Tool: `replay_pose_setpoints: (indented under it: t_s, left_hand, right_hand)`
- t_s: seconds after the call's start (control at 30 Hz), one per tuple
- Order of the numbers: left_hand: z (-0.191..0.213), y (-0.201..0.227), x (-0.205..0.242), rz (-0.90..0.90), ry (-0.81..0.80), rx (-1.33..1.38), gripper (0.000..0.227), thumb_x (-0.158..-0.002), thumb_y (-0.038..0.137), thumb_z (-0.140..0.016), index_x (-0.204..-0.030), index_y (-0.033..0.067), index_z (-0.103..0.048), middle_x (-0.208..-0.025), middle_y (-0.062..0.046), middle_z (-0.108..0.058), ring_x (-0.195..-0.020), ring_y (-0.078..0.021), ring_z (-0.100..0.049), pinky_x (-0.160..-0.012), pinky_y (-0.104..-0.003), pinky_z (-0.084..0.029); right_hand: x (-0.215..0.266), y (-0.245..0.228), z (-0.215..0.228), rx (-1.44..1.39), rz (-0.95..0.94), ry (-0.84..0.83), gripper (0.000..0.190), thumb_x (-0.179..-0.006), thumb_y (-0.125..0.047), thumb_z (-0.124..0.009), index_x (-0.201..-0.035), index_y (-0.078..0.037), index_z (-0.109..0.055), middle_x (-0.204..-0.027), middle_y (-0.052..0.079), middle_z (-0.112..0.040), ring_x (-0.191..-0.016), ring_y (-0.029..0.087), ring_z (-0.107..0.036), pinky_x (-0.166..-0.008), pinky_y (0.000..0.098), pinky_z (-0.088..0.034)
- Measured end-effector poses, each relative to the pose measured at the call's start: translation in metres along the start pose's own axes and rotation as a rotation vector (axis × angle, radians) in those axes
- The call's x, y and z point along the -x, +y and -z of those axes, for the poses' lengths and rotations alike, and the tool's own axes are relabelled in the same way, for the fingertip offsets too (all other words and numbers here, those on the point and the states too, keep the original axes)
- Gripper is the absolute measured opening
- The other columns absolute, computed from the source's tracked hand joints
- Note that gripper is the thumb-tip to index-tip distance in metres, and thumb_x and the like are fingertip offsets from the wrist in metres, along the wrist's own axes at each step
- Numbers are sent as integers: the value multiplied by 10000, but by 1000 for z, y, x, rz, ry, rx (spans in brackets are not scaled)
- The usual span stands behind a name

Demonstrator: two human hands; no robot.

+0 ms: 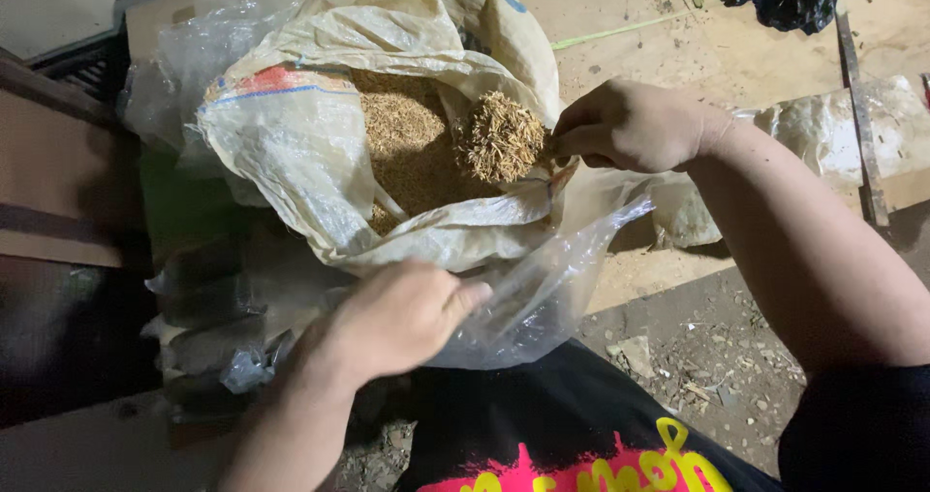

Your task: The person scoops grain from a large sack using a green scoop and pours it into a clear plastic bag held open with the other hand. The process is repeated multiple times to fill the bag.

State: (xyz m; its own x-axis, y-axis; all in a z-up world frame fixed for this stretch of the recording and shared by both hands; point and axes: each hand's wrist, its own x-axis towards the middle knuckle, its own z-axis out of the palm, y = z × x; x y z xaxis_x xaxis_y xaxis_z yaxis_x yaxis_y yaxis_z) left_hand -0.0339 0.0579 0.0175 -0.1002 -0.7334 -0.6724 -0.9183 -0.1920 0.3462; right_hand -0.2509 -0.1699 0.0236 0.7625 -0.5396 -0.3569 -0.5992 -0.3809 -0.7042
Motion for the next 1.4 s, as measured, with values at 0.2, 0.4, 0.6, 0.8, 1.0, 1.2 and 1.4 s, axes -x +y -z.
replay_pose_setpoints:
  t_s: [0.2, 0.4, 0.6, 0.8, 1.0, 1.2, 1.4]
  left_hand:
    - [-21, -16, -52, 0, 237, -319, 311, -1031, 258, -545, -1263, 54, -593, -769, -93, -693, -667, -215, -722, -685, -389, -569]
    - [-20, -26, -82, -52, 655, -296, 243, -1019, 167, -540, -884, 145, -741, -757, -49, -697, -685, -223, -694, -663, -449, -558]
    - [20, -34, -81, 21, 538, 24, 269, -1001, 289, -589, -858, 112, -732, -772, -93, -735, -735, -245, -735, -752, -438, -574]
    - [40, -36, -84, -223, 781, 156, 190, -876, 95, -573, -995, 72, -719, -947, -185, -746, -890, -365, -725, -793, -469, -555]
    - [47, -36, -84, -254, 767, 222, 183, -940, 209, -614, -963, 67, -727, -887, -172, -734, -829, -361, -718, -743, -451, -548]
    - [53, -30, -76, -246, 716, 274, 234, -976, 260, -605, -916, 64, -718, -777, -135, -733, -720, -314, -724, -691, -420, -545]
    - [49, -20, -60, -299, 832, 267, 183, -958, 241, -651, -916, 77, -722, -767, -119, -735, -693, -278, -716, -643, -400, -535]
  right_hand:
    - [0, -5, -2, 30, 18, -8, 291, -939, -249, -621, -1125, -110, -797, -681, 5, -712, -548, 82, -543, -497, 281, -458]
    - [5, -9, -5, 10, -38, -3, 280, -931, -249, -628, -1094, -111, -810, -645, 26, -675, -530, 106, -518, -480, 308, -428]
    - [12, -18, -9, 64, -76, -16, 288, -937, -278, -624, -1112, -133, -801, -630, 13, -685, -522, 106, -544, -488, 293, -445]
    - [14, -15, -10, 40, -21, -61, 293, -940, -271, -629, -1128, -117, -794, -670, 20, -709, -535, 94, -549, -485, 289, -451]
    - [14, -4, -12, 112, 68, -53, 276, -959, -265, -609, -1101, -115, -794, -740, 24, -754, -561, 110, -599, -534, 290, -506]
    - [31, -6, -24, 531, 101, 70, 258, -1005, -343, -538, -1088, -214, -746, -739, 45, -759, -566, 148, -681, -588, 312, -599]
    - [46, -31, -15, 748, -9, 139, 282, -990, -375, -528, -1172, -236, -693, -762, 49, -719, -572, 194, -686, -565, 351, -570]
